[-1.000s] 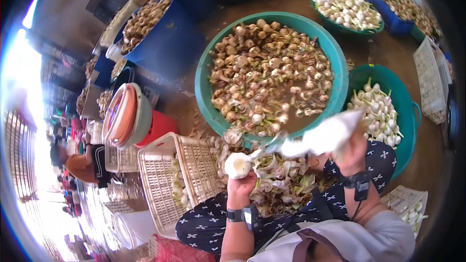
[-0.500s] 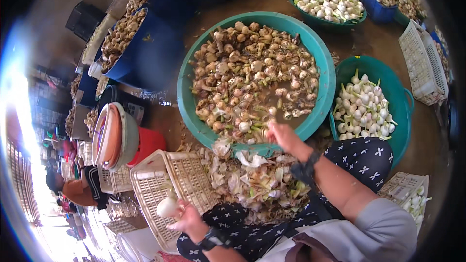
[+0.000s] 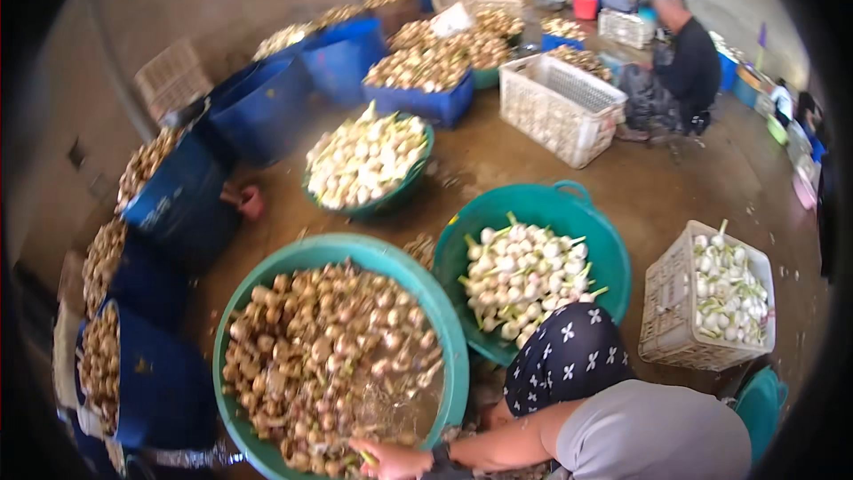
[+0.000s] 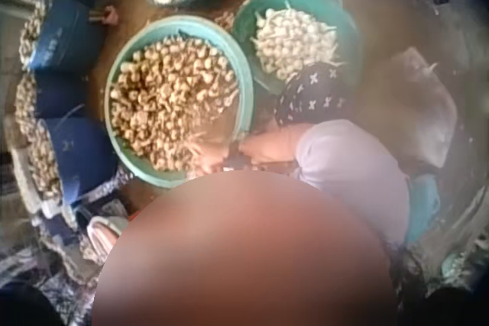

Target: The person peels garlic bulbs by hand, removing the outer skins and placing the cleaned garlic into a separate green basin. They handle the bulbs one at a time, discarding the skins onto a pile on the floor.

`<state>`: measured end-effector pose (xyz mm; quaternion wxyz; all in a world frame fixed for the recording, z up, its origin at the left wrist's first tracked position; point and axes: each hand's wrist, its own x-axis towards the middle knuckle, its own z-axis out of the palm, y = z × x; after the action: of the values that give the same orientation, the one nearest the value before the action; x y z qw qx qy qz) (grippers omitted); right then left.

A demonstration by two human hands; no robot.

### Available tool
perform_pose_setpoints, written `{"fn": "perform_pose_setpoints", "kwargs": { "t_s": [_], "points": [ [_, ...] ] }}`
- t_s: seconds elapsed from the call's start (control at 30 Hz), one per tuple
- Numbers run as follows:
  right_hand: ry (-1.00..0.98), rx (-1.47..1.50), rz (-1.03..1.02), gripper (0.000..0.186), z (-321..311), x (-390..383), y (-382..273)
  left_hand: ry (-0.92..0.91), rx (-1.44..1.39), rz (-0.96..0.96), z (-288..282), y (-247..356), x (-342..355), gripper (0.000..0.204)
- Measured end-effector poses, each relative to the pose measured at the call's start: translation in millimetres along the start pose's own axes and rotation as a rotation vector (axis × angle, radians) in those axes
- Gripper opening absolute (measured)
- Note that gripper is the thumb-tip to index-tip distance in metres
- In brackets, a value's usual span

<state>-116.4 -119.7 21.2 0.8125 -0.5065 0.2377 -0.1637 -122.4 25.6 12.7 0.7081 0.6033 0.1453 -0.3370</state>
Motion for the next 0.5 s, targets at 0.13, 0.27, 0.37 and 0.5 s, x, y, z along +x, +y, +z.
{"fn": "perform_pose_setpoints", "kwargs": {
  "t_s": [0.13,0.27,0.37,0.5],
  "points": [
    [-0.265,-0.929,-0.572,0.017,-23,-30,-4,-0.114,0.183,0.027,32,-2,5,0.020],
    [-0.591,-1.115,-0.415,0.018,-42,-65,-45,-0.168,0.306,0.109,42,-3,-1,0.019],
    [-0.691,-1.330,-0.631,0.020,-47,-85,-54,-0.196,0.363,0.182,41,-5,-8,0.019],
    [-0.771,-0.839,-0.378,0.021,-50,-58,28,-0.205,0.398,0.304,15,-5,-21,0.019]
  ]
}}
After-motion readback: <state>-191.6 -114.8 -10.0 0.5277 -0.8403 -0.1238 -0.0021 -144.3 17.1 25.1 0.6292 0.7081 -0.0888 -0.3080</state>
